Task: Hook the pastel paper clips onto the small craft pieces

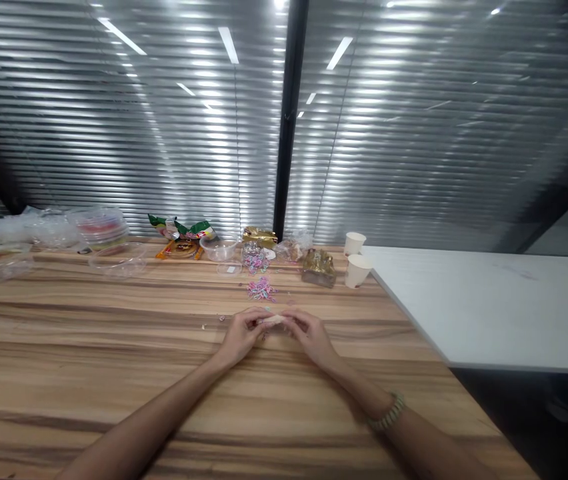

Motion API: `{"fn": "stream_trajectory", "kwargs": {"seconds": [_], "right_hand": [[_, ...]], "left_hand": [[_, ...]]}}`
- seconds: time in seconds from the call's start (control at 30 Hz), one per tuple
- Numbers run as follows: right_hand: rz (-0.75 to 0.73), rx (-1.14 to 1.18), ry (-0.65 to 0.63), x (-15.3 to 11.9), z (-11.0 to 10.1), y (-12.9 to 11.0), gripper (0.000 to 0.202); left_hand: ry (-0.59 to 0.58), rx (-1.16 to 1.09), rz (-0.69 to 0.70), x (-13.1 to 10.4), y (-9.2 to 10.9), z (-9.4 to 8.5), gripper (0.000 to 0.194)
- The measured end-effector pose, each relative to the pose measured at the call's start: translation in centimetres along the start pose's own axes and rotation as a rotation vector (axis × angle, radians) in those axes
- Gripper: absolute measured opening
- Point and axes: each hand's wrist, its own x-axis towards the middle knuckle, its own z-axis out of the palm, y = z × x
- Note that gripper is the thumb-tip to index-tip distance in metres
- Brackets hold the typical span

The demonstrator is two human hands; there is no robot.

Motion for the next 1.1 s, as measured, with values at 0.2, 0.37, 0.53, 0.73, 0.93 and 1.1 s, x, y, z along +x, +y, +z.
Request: {"fn": "stream_trajectory", "kwargs": {"seconds": [0.2,0.37,0.53,0.73,0.93,1.1], "right_hand": [[-0.044,-0.093,-0.021,0.16,-0.23,-0.63,0.020],[-0.057,-0.132,-0.031,0.17,-0.38,-0.70,0.020],[-0.079,-0.165,-0.045,0.20,-0.49,-0.72,0.020],[-0.016,-0.117,-0.063,0.14,-0.40,-0.54,0.022],[0.070,0.025,-0.038,0.00,-0.04,0.12,0.024],[0.092,0.102,-0.045,0.09,-0.03,0.08,0.025]], "left_hand": [[-0.037,0.012,0.015,-0.13,-0.30,-0.19,0.021],[-0.056,0.052,0.030,-0.13,-0.42,-0.24,0.020],[-0.091,0.090,0.035,-0.15,-0.48,-0.36,0.022],[-0.096,0.103,0.026,-0.10,-0.72,-0.28,0.023],[-0.056,0.072,-0.008,0.04,-0.90,-0.03,0.026],[-0.025,0.076,-0.058,0.00,-0.87,0.12,0.031]]}}
